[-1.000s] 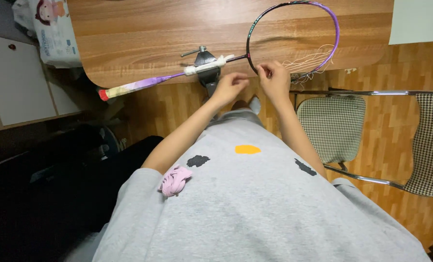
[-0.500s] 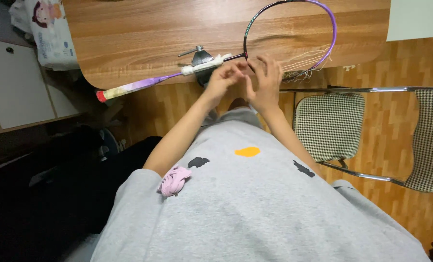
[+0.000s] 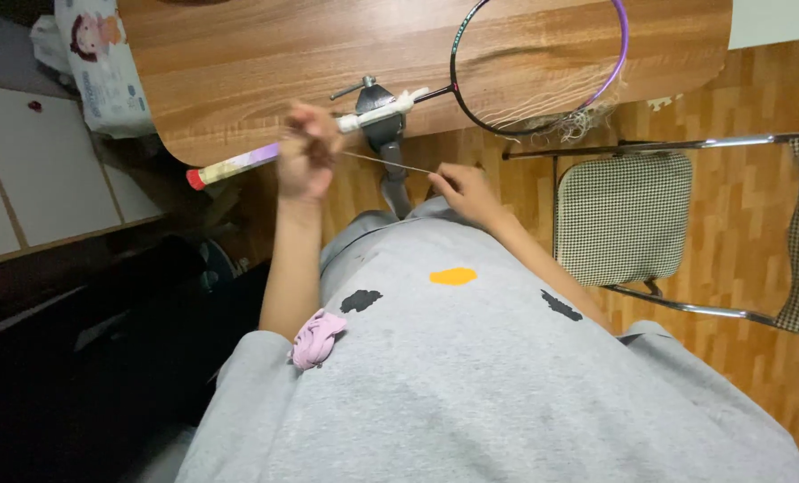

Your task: String a badminton racket by weaving and pulling the string through the frame grommets.

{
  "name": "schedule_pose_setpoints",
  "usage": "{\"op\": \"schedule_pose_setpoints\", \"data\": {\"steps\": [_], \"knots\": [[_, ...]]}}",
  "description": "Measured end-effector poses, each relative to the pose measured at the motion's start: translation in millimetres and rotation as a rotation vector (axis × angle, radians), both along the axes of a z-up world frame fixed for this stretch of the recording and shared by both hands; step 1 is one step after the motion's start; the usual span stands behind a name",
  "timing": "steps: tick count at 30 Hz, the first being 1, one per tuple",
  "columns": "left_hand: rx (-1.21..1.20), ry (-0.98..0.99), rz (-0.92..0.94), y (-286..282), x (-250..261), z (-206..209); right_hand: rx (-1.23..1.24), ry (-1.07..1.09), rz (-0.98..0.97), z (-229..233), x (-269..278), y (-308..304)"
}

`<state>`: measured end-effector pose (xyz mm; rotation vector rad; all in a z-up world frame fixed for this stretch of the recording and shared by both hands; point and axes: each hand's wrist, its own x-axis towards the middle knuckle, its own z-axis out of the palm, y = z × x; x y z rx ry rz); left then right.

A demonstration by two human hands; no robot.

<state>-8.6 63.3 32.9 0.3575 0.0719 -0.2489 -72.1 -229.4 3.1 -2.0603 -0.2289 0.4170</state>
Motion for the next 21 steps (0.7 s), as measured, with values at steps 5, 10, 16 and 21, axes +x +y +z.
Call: {"op": "schedule_pose_setpoints", "data": {"steps": [5, 10, 16, 21], "knots": [[0.889, 0.092, -0.379, -94, -5, -56, 0.585, 0.597, -0.358, -217, -78, -69], [1.299, 0.075, -0.513, -179, -21, -111, 0.480, 0.934, -0.668, -210, -104, -110], [1.119, -0.066, -0.336, -184, -39, -158, 0.407, 1.040, -0.560, -282, -157, -137], [1.930, -0.965, -1.505, -145, -79, -299, 0.187, 0.699, -0.113, -201, -88, -138]]}}
